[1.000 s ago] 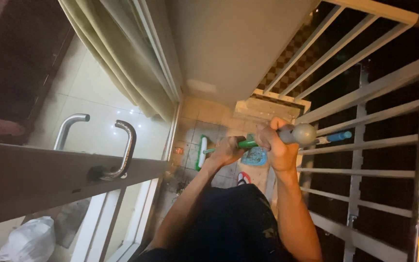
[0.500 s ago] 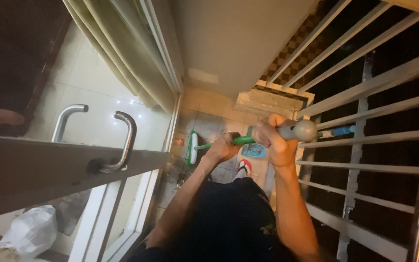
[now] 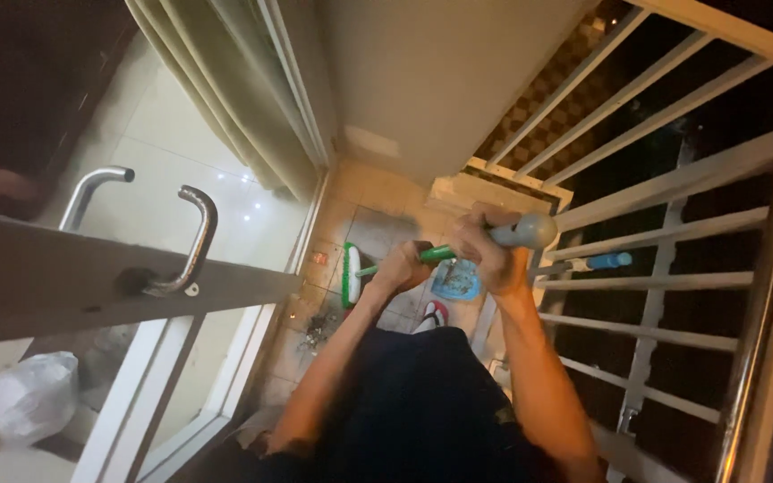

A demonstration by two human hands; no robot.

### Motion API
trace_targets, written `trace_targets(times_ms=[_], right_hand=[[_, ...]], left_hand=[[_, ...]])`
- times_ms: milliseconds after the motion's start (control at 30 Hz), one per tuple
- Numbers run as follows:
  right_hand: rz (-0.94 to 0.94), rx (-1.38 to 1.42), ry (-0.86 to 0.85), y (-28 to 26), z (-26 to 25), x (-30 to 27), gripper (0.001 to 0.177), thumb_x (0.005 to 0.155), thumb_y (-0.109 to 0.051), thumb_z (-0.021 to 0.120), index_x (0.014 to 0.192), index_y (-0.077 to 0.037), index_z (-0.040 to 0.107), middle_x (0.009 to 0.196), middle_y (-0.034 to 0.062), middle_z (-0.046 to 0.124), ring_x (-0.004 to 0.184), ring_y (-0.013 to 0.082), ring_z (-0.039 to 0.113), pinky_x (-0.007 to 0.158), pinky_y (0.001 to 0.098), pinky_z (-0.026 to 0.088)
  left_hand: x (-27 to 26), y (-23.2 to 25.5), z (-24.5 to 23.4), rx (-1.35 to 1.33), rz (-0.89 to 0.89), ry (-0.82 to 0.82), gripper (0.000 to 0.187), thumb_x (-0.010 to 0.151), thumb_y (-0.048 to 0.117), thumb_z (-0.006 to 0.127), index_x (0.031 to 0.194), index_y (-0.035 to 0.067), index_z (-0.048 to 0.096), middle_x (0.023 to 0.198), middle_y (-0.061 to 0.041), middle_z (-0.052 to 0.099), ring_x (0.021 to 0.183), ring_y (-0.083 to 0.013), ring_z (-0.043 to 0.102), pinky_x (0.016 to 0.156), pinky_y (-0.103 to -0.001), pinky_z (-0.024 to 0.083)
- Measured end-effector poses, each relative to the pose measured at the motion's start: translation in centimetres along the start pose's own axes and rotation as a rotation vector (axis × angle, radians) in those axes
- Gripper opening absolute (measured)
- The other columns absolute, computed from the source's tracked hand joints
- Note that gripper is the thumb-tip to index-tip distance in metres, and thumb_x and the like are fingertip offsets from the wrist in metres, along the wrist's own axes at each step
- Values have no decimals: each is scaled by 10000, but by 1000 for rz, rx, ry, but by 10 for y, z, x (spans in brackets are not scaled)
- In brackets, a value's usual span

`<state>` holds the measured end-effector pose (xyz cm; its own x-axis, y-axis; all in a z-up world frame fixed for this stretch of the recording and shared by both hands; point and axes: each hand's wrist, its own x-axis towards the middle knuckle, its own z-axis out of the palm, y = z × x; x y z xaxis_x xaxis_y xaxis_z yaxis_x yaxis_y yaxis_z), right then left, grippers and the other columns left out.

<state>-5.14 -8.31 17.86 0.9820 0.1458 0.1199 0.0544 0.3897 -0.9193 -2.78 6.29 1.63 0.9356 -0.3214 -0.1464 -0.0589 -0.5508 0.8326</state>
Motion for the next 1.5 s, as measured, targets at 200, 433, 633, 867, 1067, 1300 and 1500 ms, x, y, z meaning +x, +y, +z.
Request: trace_targets(times_ms=[200,433,633,867,1067,1300,1500], right_hand=[[17,-40,-3,0,-23,1,360,1002,-17,562,706,-112,381,627,-37,339,550,88,324,524,284,283],[72,-33,25,-2,-49,2,337,978,-27,596,694,-99,428,620,-52,380,535,67,362,502,263,289],[-8,-215,38,-12,-67,-2,270,960,-34,617,714,-82,517,645,-26,470,574,80,431,524,261,329],[-124,-354,-98,-40,-78,3,300,973,-40,614,707,-86,485,641,-49,446,554,73,408,515,255,326],[-148,-419,-165,-46,-101,3,305,985,-47,582,706,-86,463,636,-47,436,556,56,397,514,257,321],[-21,-217,-166,-57,-113,2,323,996,-24,613,726,-98,452,639,-43,415,567,47,373,530,240,304],[-91,-390,-229,-52,-129,11,312,978,-14,579,695,-92,472,604,-49,419,526,50,364,502,232,305]], left_hand=[[12,-15,27,-41,61,15,260,881,282,671,988,64,765,890,-274,710,869,-455,708,756,-528,549],[24,-16,51,-38,108,70,233,861,248,659,975,84,778,869,-259,719,838,-434,718,746,-511,547],[29,7,65,12,39,129,254,860,287,679,1020,121,785,871,-244,719,807,-428,714,717,-511,542],[65,-41,131,293,128,71,283,927,272,667,1118,80,749,902,-252,725,810,-401,725,693,-501,554],[46,45,101,-131,-89,74,281,845,232,665,1086,122,758,870,-238,751,804,-363,764,720,-480,569],[59,30,130,-131,46,171,202,854,200,701,1008,81,758,860,-236,732,800,-404,729,684,-479,556],[66,34,138,-167,74,152,225,864,180,648,1049,95,744,813,-205,724,675,-373,719,635,-464,542]])
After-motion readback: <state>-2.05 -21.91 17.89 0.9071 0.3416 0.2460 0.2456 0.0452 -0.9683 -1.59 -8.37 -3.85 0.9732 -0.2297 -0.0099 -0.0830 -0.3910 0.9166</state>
